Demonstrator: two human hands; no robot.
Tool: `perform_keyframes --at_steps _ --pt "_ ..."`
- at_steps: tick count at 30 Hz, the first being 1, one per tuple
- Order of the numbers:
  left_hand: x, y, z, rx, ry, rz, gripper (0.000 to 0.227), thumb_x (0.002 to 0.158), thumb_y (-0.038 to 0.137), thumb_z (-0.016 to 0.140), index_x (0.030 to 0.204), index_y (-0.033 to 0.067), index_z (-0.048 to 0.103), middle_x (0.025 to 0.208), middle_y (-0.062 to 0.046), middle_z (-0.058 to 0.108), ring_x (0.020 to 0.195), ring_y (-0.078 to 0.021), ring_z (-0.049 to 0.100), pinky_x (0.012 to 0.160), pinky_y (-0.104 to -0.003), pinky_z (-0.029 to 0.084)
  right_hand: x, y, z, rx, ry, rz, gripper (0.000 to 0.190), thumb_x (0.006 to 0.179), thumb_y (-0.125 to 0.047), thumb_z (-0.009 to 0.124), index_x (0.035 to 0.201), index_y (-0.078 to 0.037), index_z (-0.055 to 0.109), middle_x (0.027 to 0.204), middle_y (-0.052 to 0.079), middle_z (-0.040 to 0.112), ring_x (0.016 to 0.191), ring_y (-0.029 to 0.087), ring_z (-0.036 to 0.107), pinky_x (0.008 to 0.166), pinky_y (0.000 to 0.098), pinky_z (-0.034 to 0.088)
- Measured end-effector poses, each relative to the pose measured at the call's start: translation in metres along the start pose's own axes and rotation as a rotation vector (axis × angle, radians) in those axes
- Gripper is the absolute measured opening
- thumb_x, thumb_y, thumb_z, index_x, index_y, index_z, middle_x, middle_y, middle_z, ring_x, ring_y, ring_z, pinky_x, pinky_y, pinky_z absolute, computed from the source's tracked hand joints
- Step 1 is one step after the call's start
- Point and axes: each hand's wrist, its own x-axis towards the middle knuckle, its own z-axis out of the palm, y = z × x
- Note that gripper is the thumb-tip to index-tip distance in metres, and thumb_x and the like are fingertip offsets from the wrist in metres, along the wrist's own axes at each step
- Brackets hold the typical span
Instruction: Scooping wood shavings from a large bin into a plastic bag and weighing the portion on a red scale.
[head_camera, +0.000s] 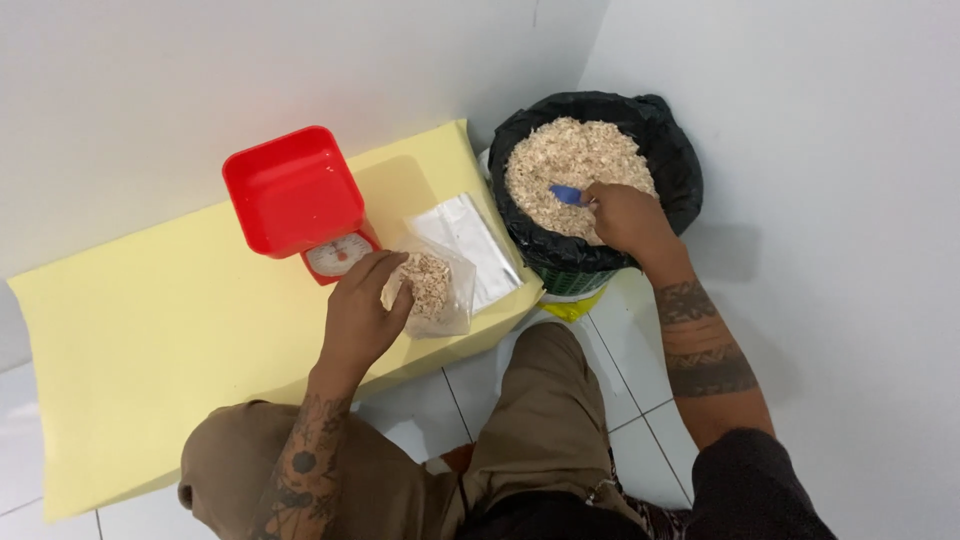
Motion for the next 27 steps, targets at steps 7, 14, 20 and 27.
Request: perform_keyframes --at_steps 7,14,20,27 --pt "-0.001 0.005 -0.006 0.016 -0.004 -0.028 0.033 0.086 0.012 0.072 0.119 0.0089 0.074 0.111 -0.012 0.071 0.110 -0.0312 0.070 0.090 -0.041 0.056 0.032 0.035 0.030 -0.070 -0.176 0.043 0.047 0.098 -0.019 0.045 0.141 -0.008 0.059 0.100 0.025 0.074 0.086 0.047 0.071 0.072 0.0553 0.055" --pt "-0.003 0.004 -0.006 0.006 -0.036 -0.049 0.034 0.087 0.014 0.071 0.120 0.0105 0.074 0.112 -0.011 0.071 0.111 -0.0312 0.070 0.091 -0.041 0.055 0.046 0.044 0.037 0.076 -0.182 0.121 0.045 0.098 -0.028 0.042 0.135 -0.017 0.065 0.092 0.015 0.077 0.078 0.040 0.073 0.073 0.0542 0.055" --pt "-0.002 0.005 -0.009 0.008 -0.024 -0.052 0.032 0.087 0.016 0.071 0.119 0.0128 0.075 0.112 -0.011 0.072 0.109 -0.0314 0.071 0.088 -0.041 0.056 0.054 0.067 0.039 0.323 -0.068 0.176 0.053 0.103 -0.035 0.048 0.140 -0.001 0.064 0.121 0.030 0.070 0.113 0.048 0.065 0.097 0.0565 0.052" --pt "-0.003 0.006 -0.010 -0.004 -0.058 -0.079 0.032 0.088 0.016 0.070 0.119 0.0119 0.075 0.113 -0.010 0.072 0.107 -0.0313 0.071 0.088 -0.041 0.056 0.026 0.034 0.006 0.978 0.059 0.379 0.033 0.098 -0.017 0.053 0.125 0.000 0.062 0.066 0.002 0.047 0.050 0.010 0.041 0.044 0.0233 0.029"
